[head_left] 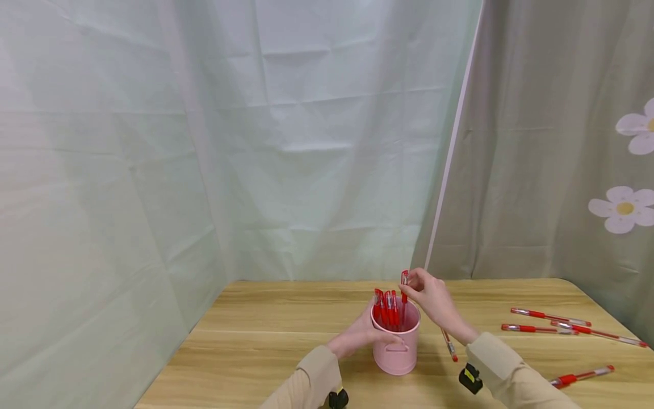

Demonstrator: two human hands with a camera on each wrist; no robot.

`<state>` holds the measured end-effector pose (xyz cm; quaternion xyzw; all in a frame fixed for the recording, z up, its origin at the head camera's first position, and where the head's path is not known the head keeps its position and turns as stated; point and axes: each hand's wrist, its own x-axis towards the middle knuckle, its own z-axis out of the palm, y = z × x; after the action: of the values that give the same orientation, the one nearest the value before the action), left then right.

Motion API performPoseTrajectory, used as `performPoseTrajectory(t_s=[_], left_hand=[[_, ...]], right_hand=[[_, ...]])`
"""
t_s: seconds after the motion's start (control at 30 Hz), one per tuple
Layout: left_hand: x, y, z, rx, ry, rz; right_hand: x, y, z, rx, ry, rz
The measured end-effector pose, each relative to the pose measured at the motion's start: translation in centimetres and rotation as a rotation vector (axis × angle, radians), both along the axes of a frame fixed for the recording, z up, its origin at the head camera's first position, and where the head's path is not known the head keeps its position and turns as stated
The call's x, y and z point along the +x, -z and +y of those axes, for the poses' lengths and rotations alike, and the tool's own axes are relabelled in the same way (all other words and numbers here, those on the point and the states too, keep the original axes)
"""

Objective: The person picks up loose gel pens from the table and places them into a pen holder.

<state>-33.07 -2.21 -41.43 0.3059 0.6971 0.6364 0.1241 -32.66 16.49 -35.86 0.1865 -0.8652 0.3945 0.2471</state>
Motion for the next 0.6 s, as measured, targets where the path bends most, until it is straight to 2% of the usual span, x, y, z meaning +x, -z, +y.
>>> performPoseTrajectory(t_s=[0.27, 0.6], left_hand=[[0.01, -0.05, 0.11, -0.025, -0.031, -0.004], [0.02, -0.02, 0.10, -0.016, -0.015, 0.006]], right_hand=[[-0.04, -0.05, 0.03, 0.005, -0.049, 0.044], [0.07, 0.42, -0.03, -0.005, -0.045, -0.041]])
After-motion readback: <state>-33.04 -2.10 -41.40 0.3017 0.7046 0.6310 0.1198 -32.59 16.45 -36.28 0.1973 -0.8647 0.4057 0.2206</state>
